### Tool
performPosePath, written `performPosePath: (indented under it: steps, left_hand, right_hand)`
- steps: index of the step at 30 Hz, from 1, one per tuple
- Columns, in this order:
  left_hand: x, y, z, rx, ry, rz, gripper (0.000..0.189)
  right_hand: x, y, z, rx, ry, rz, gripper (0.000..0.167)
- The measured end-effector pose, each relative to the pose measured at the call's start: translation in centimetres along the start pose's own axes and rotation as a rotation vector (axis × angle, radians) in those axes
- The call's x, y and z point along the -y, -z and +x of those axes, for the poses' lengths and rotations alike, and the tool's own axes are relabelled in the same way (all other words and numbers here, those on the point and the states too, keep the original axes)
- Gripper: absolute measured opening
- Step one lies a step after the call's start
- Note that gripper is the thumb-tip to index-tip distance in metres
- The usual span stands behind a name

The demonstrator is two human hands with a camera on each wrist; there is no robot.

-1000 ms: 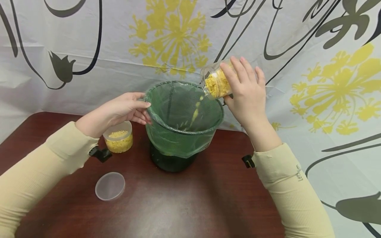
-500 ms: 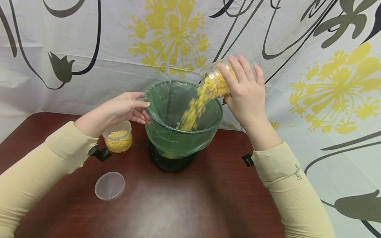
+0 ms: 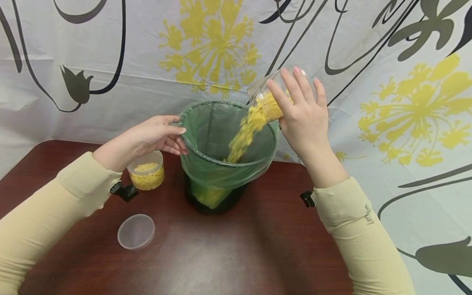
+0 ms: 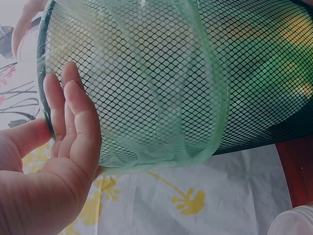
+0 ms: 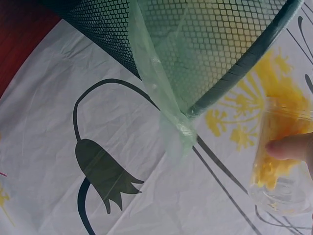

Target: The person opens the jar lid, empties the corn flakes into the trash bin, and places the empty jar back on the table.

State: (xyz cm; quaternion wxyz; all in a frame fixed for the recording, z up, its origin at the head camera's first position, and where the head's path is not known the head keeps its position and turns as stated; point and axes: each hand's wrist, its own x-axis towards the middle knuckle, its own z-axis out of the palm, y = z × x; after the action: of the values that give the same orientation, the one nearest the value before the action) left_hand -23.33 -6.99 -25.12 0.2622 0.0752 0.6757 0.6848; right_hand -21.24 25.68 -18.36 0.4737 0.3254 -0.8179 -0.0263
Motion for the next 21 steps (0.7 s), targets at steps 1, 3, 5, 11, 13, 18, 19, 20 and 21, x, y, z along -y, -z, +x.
performPosePath:
  steps: [1,3,5,11,13,18,19,20,21]
  left_hand:
    - [-0.01,-0.01,0.01,-0.004,0.002,0.0,0.072]
    - [-0.03,-0.01,0.02,0.0,0.002,0.0,0.072]
    - [-0.05,-0.02,0.01,0.002,0.003,-0.008,0.072]
    - [-0.04,-0.06,-0.07,0.006,0.002,-0.011,0.072]
    - [0.0,-0.04,-0.07,0.007,0.001,-0.01,0.072]
    - [0.04,-0.02,-0.04,0.011,-0.008,-0.012,0.072]
    - [0.05,-0.03,-0.03,0.011,-0.009,-0.013,0.072]
    - [0.05,-0.05,-0.02,0.009,-0.01,-0.013,0.072]
    - [0.07,-0.06,-0.01,0.007,-0.01,-0.014,0.072]
  right_hand:
    - [0.0,0.02,0.02,-0.001,0.005,0.0,0.077]
    - [0.02,0.04,0.07,-0.003,0.014,-0.004,0.077]
    - [0.06,0.06,0.13,-0.004,0.023,-0.008,0.077]
    - [0.26,-0.03,0.29,-0.028,0.048,-0.017,0.071]
    - [0.35,-0.11,0.32,-0.039,0.053,-0.02,0.067]
    - [0.63,-0.29,0.32,-0.066,0.063,-0.029,0.061]
    - [0.69,-0.32,0.3,-0.07,0.064,-0.032,0.061]
    - [0.73,-0.35,0.3,-0.072,0.066,-0.034,0.061]
    - [0.78,-0.39,0.29,-0.076,0.068,-0.035,0.061]
